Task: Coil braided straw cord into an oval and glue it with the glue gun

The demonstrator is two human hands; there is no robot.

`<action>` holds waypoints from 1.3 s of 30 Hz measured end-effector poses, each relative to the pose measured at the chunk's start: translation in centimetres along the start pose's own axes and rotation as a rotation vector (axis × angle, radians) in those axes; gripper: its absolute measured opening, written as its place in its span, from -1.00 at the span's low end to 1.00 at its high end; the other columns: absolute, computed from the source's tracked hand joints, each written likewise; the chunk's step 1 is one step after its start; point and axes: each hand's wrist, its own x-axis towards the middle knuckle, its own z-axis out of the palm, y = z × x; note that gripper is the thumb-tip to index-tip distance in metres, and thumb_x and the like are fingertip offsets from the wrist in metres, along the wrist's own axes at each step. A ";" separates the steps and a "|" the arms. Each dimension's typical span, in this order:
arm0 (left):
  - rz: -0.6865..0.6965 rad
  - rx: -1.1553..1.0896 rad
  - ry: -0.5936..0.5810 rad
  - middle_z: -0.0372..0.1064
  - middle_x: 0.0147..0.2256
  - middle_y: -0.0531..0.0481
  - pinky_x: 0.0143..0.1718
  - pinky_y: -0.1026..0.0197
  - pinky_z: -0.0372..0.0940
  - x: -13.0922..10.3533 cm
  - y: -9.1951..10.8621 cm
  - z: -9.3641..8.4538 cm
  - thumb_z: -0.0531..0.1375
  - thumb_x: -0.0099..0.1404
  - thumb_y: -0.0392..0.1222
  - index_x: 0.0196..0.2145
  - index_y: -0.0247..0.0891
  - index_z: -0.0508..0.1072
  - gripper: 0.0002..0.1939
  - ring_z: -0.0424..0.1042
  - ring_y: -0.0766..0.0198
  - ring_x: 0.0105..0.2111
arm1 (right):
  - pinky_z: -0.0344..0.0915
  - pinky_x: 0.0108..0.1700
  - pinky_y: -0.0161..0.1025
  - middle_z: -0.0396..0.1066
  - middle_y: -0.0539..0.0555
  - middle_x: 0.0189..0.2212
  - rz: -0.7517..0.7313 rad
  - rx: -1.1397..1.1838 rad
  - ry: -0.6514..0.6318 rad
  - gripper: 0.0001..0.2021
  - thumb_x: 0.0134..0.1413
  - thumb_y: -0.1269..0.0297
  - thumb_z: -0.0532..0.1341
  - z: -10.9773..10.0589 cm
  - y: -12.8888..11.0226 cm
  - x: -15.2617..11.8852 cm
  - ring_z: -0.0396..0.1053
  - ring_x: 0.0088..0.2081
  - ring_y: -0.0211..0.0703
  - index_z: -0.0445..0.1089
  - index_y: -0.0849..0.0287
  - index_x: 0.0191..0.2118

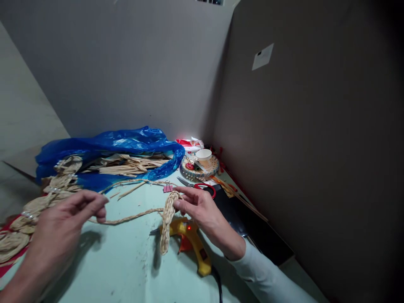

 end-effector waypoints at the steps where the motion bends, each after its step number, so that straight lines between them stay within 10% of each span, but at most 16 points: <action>1: -0.056 -0.011 -0.065 0.42 -0.60 0.23 -0.50 0.45 0.30 -0.4 0.1 0.6 0.34 0.25 0.17 -0.49 -0.14 0.53 -0.64 0.38 0.41 -0.56 | 0.18 -0.25 -0.20 0.25 -0.09 -0.49 0.012 -0.005 -0.011 -0.44 0.06 0.06 0.38 0.1 0.0 -0.1 0.20 -0.41 -0.20 0.51 0.28 0.12; 7: -0.206 -0.099 -0.242 0.06 -0.64 0.18 -0.63 0.37 0.01 -3.2 0.1 3.8 0.26 0.23 0.31 -0.57 -0.17 0.39 -0.49 0.05 0.39 -0.62 | 0.23 -0.19 -0.17 0.33 -0.03 -0.39 0.064 -0.045 -0.068 -0.39 0.11 0.12 0.37 0.8 0.9 -0.6 0.27 -0.33 -0.19 0.43 0.38 0.22; 16: -0.354 -0.194 -0.222 0.14 -0.73 0.15 -0.61 0.30 0.03 -3.5 -0.5 4.0 0.30 0.24 0.21 -0.68 -0.17 0.31 -0.46 0.09 0.38 -0.66 | 0.32 -0.12 -0.15 0.42 0.00 -0.34 0.095 -0.014 -0.152 -0.39 0.14 0.07 0.38 1.5 1.9 -0.7 0.36 -0.30 -0.17 0.40 0.29 0.23; 20: -0.335 -0.292 -0.299 0.47 -0.57 0.08 -0.47 0.23 0.30 -2.9 -0.6 4.0 0.31 0.26 0.13 -0.32 -0.14 0.61 -0.71 0.39 0.26 -0.56 | 0.22 -0.23 -0.23 0.36 -0.06 -0.40 0.097 -0.037 -0.168 -0.39 0.13 0.08 0.40 2.1 1.7 -0.5 0.27 -0.35 -0.23 0.41 0.30 0.22; 26: -0.335 -0.348 -0.298 0.68 -0.15 -0.08 -0.08 0.01 0.49 -2.9 0.3 3.7 0.35 0.18 0.21 0.17 -0.08 0.46 -0.35 0.63 0.03 -0.17 | 0.19 -0.30 -0.28 0.42 -0.05 -0.37 0.089 -0.088 -0.199 -0.40 0.13 0.10 0.40 2.7 1.1 0.0 0.29 -0.35 -0.24 0.37 0.26 0.23; 32: -0.371 -0.222 -0.244 0.64 -0.33 -0.01 -0.26 0.13 0.36 -2.7 0.0 3.5 0.41 0.05 0.18 -0.23 -0.04 0.70 -0.62 0.52 0.10 -0.30 | 0.27 -0.23 -0.23 0.49 0.00 -0.29 0.022 -0.211 -0.231 -0.39 0.15 0.10 0.40 2.9 0.8 0.7 0.35 -0.29 -0.19 0.32 0.19 0.26; 39: -0.375 -0.295 -0.247 0.63 -0.33 0.02 0.02 0.07 0.33 -2.9 0.6 2.7 0.29 0.21 0.28 -0.25 -0.04 0.67 -0.61 0.53 0.03 -0.14 | 0.33 -0.20 -0.17 0.59 0.11 -0.19 -0.065 -0.342 -0.272 -0.47 0.23 0.10 0.34 3.6 0.3 1.5 0.45 -0.27 -0.12 0.30 0.19 0.23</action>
